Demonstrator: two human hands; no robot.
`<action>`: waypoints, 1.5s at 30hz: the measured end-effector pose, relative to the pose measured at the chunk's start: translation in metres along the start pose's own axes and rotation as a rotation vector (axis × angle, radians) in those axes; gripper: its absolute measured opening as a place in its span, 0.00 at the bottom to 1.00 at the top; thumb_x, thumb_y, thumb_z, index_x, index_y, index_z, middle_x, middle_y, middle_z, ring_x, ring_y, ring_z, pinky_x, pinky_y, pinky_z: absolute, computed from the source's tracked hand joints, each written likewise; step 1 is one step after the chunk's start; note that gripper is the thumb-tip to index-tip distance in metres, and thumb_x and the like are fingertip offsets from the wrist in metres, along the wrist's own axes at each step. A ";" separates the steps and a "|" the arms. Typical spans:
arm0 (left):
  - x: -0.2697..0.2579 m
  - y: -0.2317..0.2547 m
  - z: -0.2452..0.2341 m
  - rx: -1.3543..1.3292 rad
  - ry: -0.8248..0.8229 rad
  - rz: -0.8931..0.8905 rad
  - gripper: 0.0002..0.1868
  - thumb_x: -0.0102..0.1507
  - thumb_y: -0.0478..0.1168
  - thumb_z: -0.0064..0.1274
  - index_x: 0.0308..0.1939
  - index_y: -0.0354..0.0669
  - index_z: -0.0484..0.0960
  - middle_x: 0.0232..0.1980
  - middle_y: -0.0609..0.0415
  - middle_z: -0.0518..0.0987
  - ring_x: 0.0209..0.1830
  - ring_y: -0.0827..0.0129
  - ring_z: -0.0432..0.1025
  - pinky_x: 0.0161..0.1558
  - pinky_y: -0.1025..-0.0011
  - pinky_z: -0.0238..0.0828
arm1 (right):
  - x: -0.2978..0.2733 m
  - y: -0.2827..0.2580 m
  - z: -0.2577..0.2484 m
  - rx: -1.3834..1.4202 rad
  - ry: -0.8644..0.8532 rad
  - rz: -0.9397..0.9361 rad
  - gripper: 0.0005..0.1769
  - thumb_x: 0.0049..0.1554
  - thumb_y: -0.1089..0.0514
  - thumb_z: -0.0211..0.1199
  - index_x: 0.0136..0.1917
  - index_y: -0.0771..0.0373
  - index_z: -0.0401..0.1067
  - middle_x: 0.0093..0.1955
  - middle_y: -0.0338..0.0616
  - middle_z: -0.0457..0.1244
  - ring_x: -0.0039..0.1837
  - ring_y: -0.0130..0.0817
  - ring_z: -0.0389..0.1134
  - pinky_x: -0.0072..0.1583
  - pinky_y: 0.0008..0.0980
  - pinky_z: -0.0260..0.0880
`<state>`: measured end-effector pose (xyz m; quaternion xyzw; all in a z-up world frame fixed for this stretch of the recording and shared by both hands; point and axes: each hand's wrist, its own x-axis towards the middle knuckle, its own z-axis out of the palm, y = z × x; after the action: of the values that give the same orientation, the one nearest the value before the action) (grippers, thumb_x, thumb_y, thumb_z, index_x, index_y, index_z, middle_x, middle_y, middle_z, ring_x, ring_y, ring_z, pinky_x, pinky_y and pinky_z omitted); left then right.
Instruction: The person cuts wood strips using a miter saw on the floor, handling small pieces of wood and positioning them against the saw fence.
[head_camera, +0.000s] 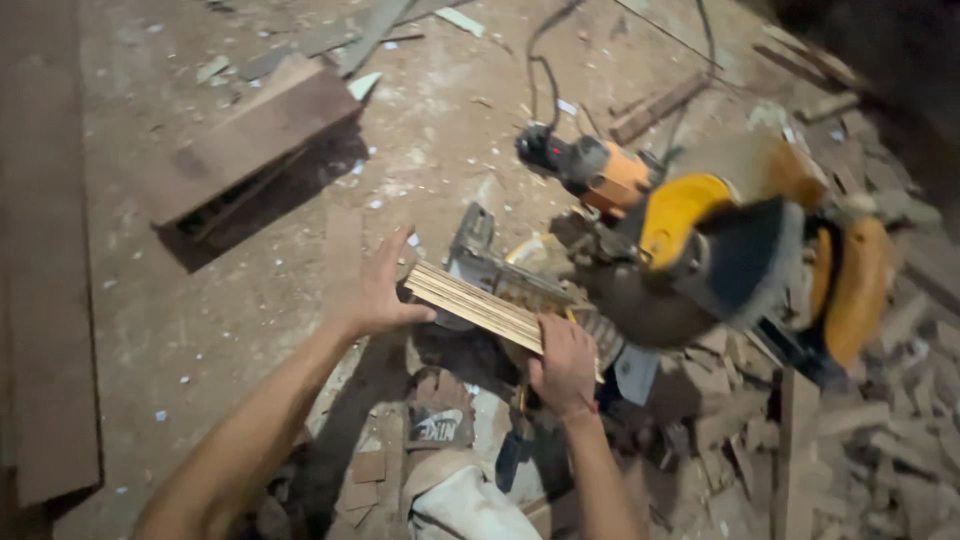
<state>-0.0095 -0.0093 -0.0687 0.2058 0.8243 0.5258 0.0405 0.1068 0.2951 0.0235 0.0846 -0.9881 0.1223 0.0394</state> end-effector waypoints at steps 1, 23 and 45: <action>-0.003 -0.007 0.003 -0.159 0.006 -0.104 0.67 0.41 0.52 0.77 0.76 0.35 0.53 0.74 0.32 0.61 0.76 0.40 0.53 0.72 0.52 0.48 | 0.001 0.001 0.002 0.000 0.001 0.006 0.38 0.40 0.59 0.68 0.65 0.63 0.66 0.62 0.52 0.64 0.66 0.55 0.62 0.67 0.51 0.59; -0.009 0.033 0.047 -0.343 0.466 -0.194 0.38 0.57 0.53 0.68 0.63 0.38 0.72 0.58 0.42 0.76 0.61 0.50 0.72 0.63 0.58 0.67 | -0.005 -0.015 0.039 -0.423 -0.004 -0.020 0.48 0.44 0.49 0.67 0.72 0.73 0.58 0.77 0.64 0.51 0.78 0.61 0.49 0.74 0.73 0.39; -0.012 0.006 0.054 -0.399 0.310 -0.094 0.30 0.67 0.50 0.52 0.68 0.35 0.72 0.72 0.38 0.71 0.76 0.47 0.63 0.75 0.57 0.55 | 0.007 -0.032 0.041 -0.388 0.016 0.023 0.48 0.42 0.50 0.70 0.71 0.75 0.60 0.69 0.61 0.57 0.72 0.58 0.57 0.74 0.67 0.48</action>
<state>0.0186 0.0341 -0.0891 0.0724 0.7093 0.7008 -0.0222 0.1029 0.2537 -0.0076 0.0631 -0.9937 -0.0692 0.0613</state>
